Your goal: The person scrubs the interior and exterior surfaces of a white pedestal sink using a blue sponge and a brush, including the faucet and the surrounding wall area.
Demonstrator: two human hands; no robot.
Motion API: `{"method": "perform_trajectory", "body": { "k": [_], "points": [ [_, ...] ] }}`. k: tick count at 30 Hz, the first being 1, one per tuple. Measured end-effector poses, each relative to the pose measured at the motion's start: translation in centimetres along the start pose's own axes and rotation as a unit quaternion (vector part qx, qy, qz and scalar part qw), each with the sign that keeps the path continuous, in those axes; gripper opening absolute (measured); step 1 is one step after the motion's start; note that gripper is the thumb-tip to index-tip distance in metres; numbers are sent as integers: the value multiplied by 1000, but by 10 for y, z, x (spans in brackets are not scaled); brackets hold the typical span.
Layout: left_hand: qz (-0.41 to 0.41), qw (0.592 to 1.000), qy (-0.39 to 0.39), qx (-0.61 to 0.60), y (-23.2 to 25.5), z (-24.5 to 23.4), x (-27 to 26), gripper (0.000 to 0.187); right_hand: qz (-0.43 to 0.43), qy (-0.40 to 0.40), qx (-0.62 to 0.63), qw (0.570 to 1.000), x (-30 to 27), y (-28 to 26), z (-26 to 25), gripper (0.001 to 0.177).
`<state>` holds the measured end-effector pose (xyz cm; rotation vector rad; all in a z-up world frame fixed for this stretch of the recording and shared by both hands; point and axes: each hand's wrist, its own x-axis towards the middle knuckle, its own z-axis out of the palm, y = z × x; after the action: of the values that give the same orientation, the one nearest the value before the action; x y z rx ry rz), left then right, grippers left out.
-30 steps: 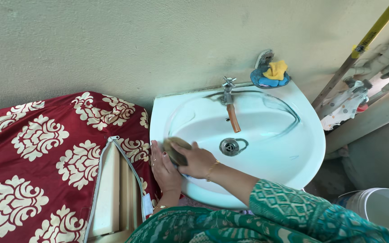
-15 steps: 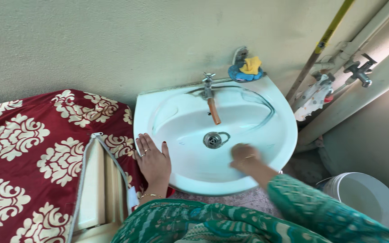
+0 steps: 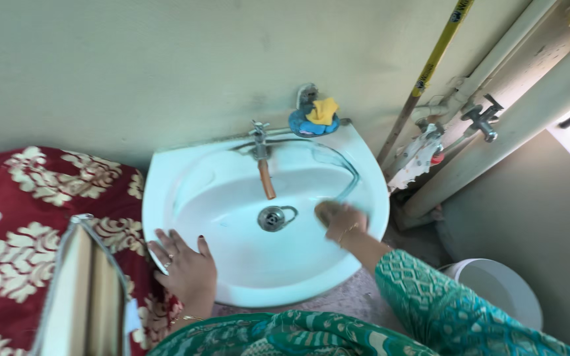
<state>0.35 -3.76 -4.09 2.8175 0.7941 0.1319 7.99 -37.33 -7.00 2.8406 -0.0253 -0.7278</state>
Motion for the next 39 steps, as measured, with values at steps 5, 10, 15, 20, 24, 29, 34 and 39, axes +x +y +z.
{"method": "perform_trajectory", "body": {
  "k": [5, 10, 15, 20, 24, 29, 34, 39],
  "points": [
    [0, 1000, 3, 19, 3, -2, 1, 76, -5, 32, -113, 993, 40, 9, 23, 78],
    [-3, 999, 15, 29, 1, 3, -5, 76, -191, -162, 175, 952, 2, -108, 45, 98],
    [-2, 999, 40, 18, -1, 8, -24, 81, -356, -202, 356, 840, -41, -131, 10, 91],
    [-76, 997, 15, 1, 20, 2, -38, 86, -194, -166, 164, 953, -5, -29, 9, 80],
    [-98, 994, -8, 36, 30, -6, -43, 92, -152, 93, 18, 984, 39, 1, 24, 77],
    [-90, 995, 15, 47, 32, 1, -40, 93, -264, 50, 86, 959, 34, -87, 41, 94],
    [-83, 994, 23, 63, 27, 6, -36, 94, -402, 9, 207, 892, -21, -144, 19, 80],
    [12, 992, 12, 126, 32, 0, -33, 93, -309, 71, 147, 937, 21, -82, 20, 61]
  ]
}}
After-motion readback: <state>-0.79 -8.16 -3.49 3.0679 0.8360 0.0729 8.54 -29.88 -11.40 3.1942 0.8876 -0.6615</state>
